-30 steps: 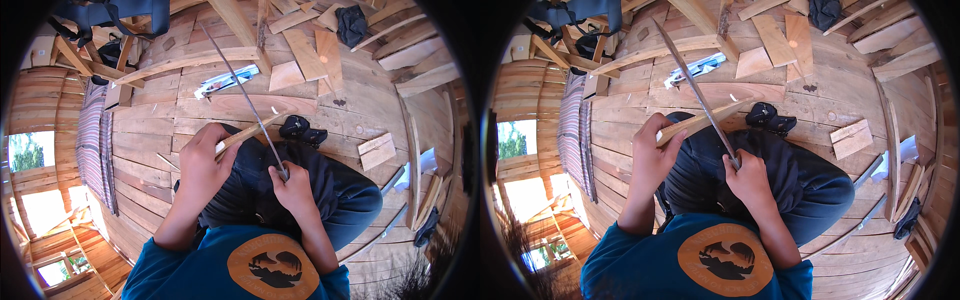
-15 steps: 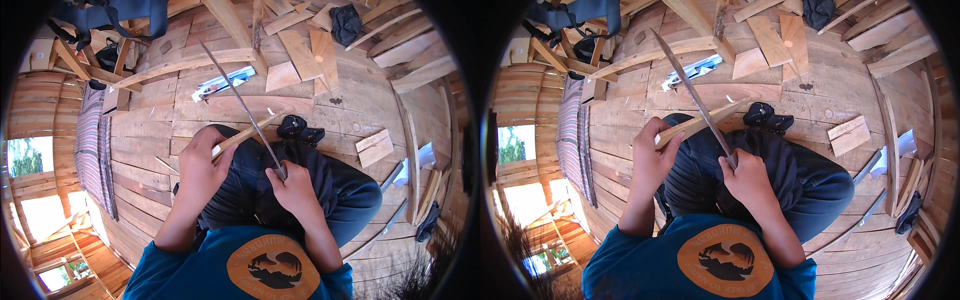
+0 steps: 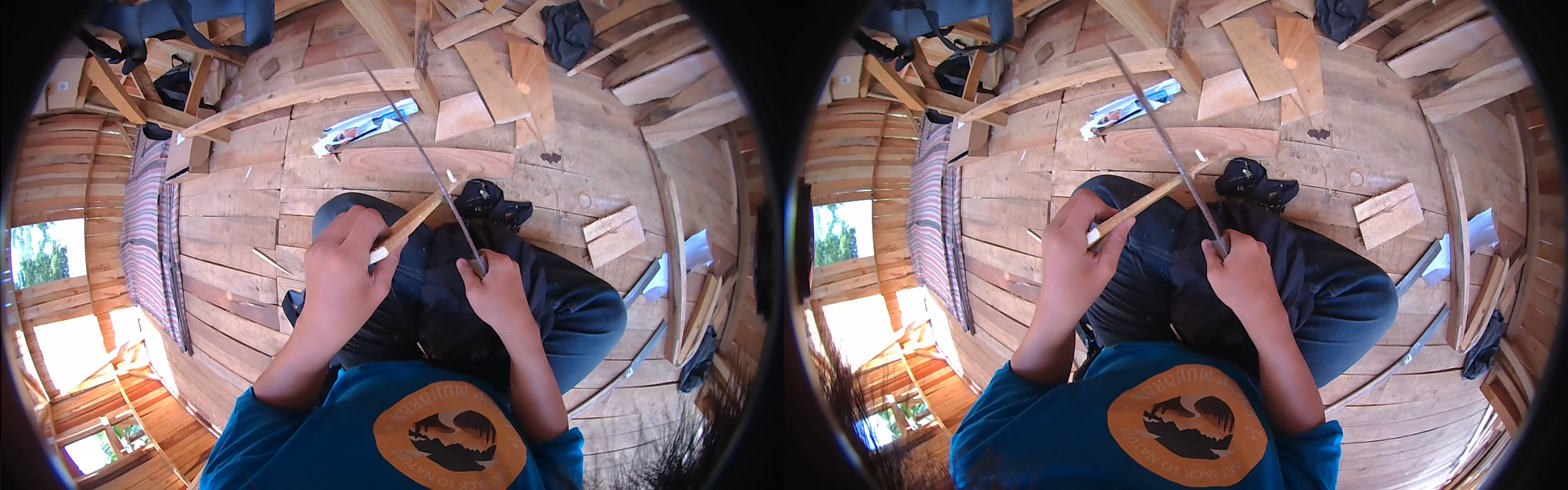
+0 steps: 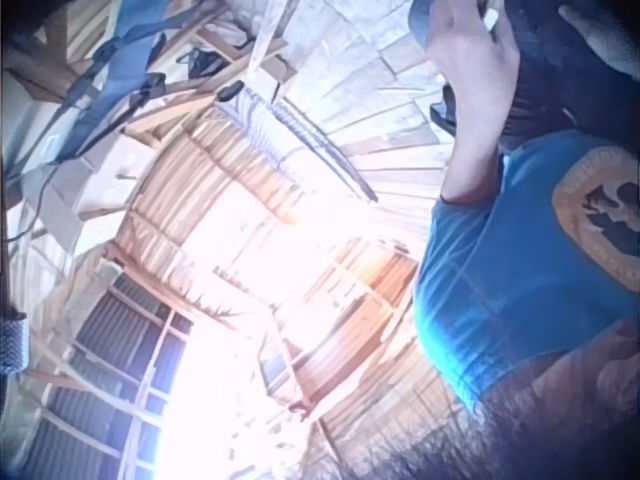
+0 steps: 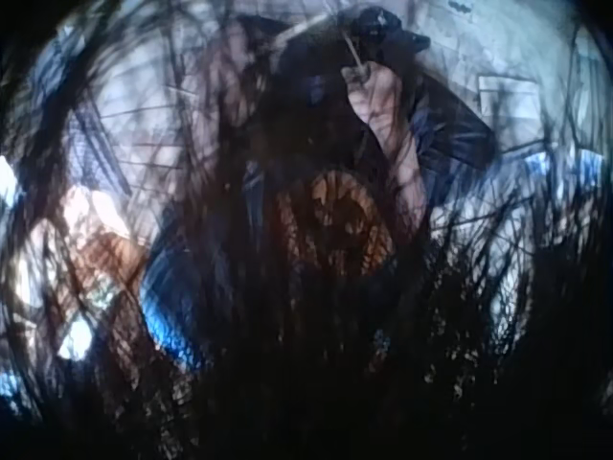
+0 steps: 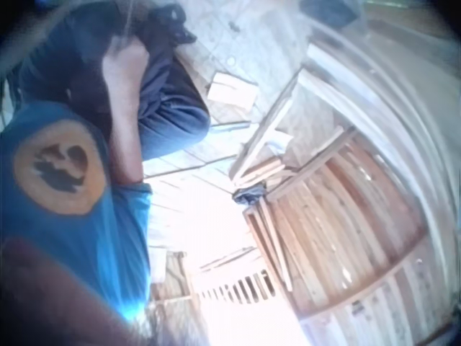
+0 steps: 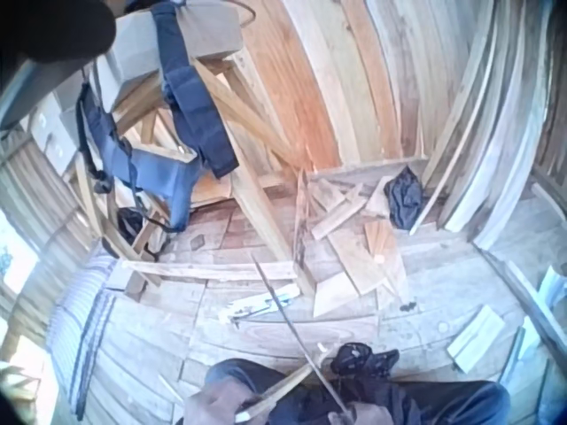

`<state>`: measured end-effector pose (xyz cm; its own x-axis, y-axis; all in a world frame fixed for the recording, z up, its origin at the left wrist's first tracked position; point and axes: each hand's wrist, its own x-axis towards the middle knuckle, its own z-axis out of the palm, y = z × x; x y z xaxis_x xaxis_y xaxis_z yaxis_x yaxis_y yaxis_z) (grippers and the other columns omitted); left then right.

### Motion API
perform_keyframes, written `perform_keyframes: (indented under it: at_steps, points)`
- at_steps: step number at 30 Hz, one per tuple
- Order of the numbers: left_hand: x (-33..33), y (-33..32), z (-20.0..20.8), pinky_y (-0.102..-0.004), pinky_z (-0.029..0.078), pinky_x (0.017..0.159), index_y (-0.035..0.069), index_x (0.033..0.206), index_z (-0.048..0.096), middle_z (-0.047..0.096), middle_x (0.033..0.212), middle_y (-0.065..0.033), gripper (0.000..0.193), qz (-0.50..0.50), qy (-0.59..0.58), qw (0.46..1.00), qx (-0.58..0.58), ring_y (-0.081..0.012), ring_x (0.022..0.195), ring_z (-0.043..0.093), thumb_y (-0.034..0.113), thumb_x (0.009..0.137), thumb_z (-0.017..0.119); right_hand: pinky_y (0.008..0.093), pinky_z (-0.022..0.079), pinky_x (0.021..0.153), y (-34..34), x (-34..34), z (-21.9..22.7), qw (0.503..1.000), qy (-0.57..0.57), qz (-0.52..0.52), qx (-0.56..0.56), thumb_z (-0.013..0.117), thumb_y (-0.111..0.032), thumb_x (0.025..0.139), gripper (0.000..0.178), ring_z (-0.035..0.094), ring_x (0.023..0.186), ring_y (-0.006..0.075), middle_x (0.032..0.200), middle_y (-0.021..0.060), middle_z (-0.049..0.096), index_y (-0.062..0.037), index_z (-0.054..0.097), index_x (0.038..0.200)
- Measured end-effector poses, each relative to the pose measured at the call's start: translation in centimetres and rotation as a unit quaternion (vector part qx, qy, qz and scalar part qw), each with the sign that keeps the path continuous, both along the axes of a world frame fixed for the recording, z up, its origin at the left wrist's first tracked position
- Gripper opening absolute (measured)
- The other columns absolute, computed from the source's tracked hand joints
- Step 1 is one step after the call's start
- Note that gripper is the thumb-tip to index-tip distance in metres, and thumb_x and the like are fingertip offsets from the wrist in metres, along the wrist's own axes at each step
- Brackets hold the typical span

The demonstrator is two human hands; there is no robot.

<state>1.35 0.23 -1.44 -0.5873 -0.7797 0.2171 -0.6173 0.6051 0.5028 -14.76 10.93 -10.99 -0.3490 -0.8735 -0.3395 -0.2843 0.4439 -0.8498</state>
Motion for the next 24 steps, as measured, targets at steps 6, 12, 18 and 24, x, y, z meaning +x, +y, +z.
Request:
perform_keyframes:
  at_steps: [6, 12, 18, 24]
  points:
    - [-0.3, 0.1, -0.2, -0.0379, 0.046, 0.059, 0.002, 0.083, 0.055, 0.057, 0.075, -0.0116, 0.021, -0.003, -0.006, 1.0, -0.002, -0.0317, 0.067, 0.059, 0.002, 0.074, 0.075, 0.0432, 0.048, 0.058, 0.6, 0.8, 2.5, 0.999, -0.039, 0.015, -0.034, 0.067, -0.02, 0.087, 0.028, 0.061, 0.063, 0.0426, 0.062, 0.0209, 0.058, 0.0017, 0.059, 0.072]
    - [-0.3, -0.5, -0.1, -0.0386, 0.048, 0.06, 0.003, 0.083, 0.055, 0.058, 0.077, -0.0116, 0.022, 0.012, 0.005, 1.0, 0.007, -0.0329, 0.071, 0.06, 0.003, 0.073, 0.075, 0.0382, 0.043, 0.054, -0.4, 0.9, 0.3, 0.998, -0.055, -0.009, -0.036, 0.068, -0.021, 0.088, 0.031, 0.053, 0.052, 0.0354, 0.058, 0.0186, 0.055, 0.0034, 0.058, 0.072]
    - [0.2, -0.2, -0.5, -0.0384, 0.047, 0.058, 0.002, 0.084, 0.055, 0.058, 0.076, -0.0117, 0.021, 0.014, -0.001, 1.0, 0.014, -0.0329, 0.069, 0.06, 0.003, 0.075, 0.074, 0.0443, 0.047, 0.057, -0.1, 1.1, 2.7, 0.999, -0.039, 0.013, -0.024, 0.067, -0.02, 0.087, 0.028, 0.06, 0.06, 0.0423, 0.062, 0.0218, 0.059, 0.0017, 0.058, 0.071]
    - [-0.1, -0.5, -0.3, -0.0389, 0.046, 0.057, 0.003, 0.082, 0.054, 0.056, 0.075, -0.0116, 0.022, 0.011, 0.015, 1.0, 0.005, -0.0326, 0.068, 0.059, 0.003, 0.074, 0.074, 0.0439, 0.048, 0.057, -0.7, 0.2, 1.7, 1.0, -0.015, 0.014, -0.006, 0.068, -0.019, 0.086, 0.027, 0.061, 0.063, 0.0425, 0.062, 0.0226, 0.059, 0.0013, 0.058, 0.071]
